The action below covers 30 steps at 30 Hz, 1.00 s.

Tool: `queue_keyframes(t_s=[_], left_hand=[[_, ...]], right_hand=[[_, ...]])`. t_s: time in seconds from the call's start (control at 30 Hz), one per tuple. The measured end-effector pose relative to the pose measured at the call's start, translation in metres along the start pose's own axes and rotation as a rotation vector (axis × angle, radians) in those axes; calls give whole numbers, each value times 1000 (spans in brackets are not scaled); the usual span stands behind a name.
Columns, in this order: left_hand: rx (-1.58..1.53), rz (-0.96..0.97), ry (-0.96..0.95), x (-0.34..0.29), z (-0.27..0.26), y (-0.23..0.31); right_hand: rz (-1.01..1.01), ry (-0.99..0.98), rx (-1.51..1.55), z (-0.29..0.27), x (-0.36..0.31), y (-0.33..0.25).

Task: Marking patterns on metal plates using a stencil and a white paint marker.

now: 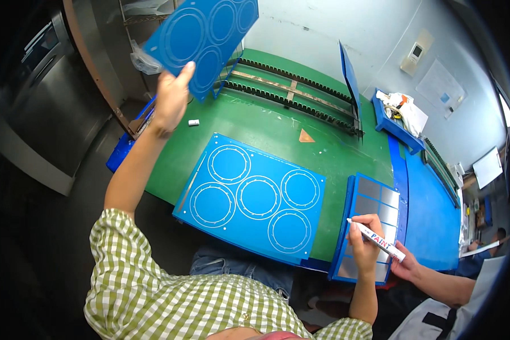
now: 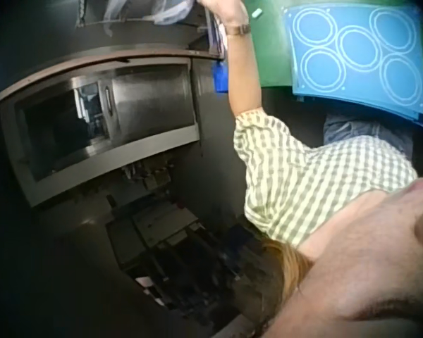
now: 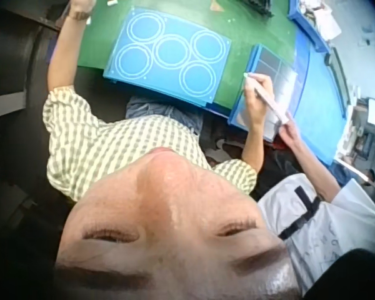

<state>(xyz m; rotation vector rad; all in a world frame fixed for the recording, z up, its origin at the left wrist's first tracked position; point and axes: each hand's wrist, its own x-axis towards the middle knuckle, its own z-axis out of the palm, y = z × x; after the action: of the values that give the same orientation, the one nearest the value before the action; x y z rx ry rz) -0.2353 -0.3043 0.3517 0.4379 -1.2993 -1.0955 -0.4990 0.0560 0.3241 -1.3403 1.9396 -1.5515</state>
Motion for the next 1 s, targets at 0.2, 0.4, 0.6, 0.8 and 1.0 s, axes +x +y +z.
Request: queue_keyframes(t_s=[0.2,0.4,0.6,0.8,1.0], left_hand=[[177,-14,137,52,46,-75],[468,-16,166,70,53,-118],[526,-73,140,72,47,-137],[430,-118,143,68,42,-140],[459,-71,211,60,35,-138]], right_hand=[[-52,12,-124,-15,-18,-7],[-22,58,-154,-30,-26,-3],[-26,30,-142,-20,-16,-1],[25,17,-94,-10,-8,-4],[52,7,-100,-8,-6,-2]])
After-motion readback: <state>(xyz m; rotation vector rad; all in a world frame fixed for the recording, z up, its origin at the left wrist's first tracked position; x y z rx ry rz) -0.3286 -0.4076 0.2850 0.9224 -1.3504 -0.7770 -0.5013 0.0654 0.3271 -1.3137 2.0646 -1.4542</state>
